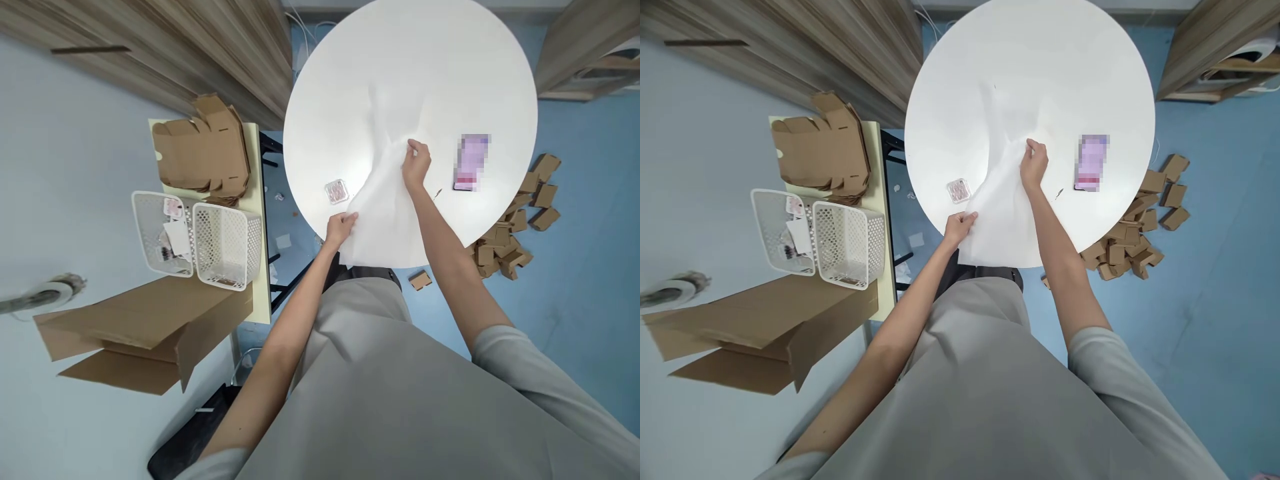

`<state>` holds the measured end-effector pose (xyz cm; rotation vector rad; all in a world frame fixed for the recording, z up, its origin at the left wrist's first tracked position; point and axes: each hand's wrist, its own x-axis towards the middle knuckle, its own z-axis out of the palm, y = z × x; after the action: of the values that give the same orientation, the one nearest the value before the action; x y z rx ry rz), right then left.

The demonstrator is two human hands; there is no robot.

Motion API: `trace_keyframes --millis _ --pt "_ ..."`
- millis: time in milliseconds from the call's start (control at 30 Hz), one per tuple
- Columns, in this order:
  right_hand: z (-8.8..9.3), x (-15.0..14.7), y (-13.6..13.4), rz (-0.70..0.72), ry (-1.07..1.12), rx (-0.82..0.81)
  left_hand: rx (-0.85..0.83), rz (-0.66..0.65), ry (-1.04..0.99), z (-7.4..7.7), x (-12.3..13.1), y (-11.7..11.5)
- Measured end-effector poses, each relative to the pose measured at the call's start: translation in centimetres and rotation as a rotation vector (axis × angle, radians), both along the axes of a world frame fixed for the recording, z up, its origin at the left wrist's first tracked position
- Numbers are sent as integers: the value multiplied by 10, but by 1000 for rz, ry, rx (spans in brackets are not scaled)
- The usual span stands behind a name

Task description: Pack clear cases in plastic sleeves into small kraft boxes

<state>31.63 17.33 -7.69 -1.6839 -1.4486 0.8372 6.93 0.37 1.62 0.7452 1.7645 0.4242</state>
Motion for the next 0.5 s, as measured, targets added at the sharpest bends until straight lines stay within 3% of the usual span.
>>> trace_keyframes --millis 167,233,333,400,500 --pt "-25 -3 24 -56 -86 -211 -95 -234 217 -24 -16 6" --pt "-24 -4 31 -64 -138 -266 -12 -290 332 -25 -26 7" --pt "-19 -5 38 -77 -233 -307 248 -301 483 -26 -42 14" --pt "-15 -6 37 -77 -279 -318 371 -380 477 -31 -54 25" --pt "-7 -5 20 -63 -305 -269 387 -530 372 -43 -70 45"
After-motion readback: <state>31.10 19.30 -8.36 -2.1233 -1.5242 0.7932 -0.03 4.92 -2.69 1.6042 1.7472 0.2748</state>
